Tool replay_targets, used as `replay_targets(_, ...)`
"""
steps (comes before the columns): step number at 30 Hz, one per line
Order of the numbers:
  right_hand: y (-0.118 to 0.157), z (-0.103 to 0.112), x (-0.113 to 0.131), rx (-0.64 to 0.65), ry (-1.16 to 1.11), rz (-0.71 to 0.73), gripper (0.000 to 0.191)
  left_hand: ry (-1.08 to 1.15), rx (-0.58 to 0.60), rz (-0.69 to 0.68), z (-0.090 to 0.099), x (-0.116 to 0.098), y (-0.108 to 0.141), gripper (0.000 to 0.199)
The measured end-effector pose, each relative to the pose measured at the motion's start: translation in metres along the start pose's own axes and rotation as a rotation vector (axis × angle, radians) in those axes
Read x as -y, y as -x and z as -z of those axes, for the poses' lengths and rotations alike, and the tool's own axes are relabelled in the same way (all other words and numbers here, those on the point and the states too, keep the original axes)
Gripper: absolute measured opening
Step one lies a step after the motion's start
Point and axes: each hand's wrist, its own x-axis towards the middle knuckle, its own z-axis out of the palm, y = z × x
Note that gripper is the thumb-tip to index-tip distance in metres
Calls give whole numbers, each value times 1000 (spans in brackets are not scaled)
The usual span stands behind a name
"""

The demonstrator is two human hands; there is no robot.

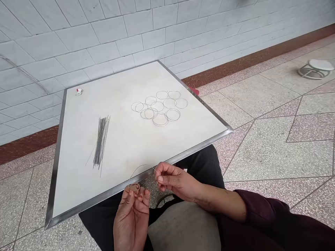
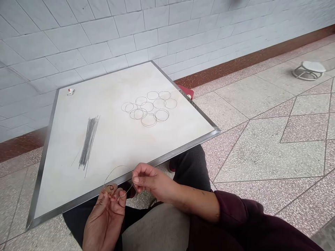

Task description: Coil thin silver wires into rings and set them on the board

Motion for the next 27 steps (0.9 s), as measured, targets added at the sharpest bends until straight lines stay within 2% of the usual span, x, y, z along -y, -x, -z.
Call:
replay_targets(4, 0, 2, 1, 13, 35, 43, 34, -18, -4, 29, -1, 0, 0, 15)
replay_targets(9, 1, 1, 2, 15, 83, 3, 33, -38, 108, -16, 3, 2, 2, 14)
replay_targets(14, 0, 2, 2, -14, 153, 48, 31, -41, 71, 35, 6, 3, 0, 13)
replay_targets(18, 0, 2, 4, -62, 72, 1, 33, -33, 69, 43, 8, 3, -3, 13)
replay_targets(22, 2, 0, 8, -112, -59, -70, 34, -68, 138, 64, 8, 2, -2, 13)
replay_targets(27, 3, -1, 12, -72, -16, -70, 32, -120, 219, 55, 6, 0, 2, 12)
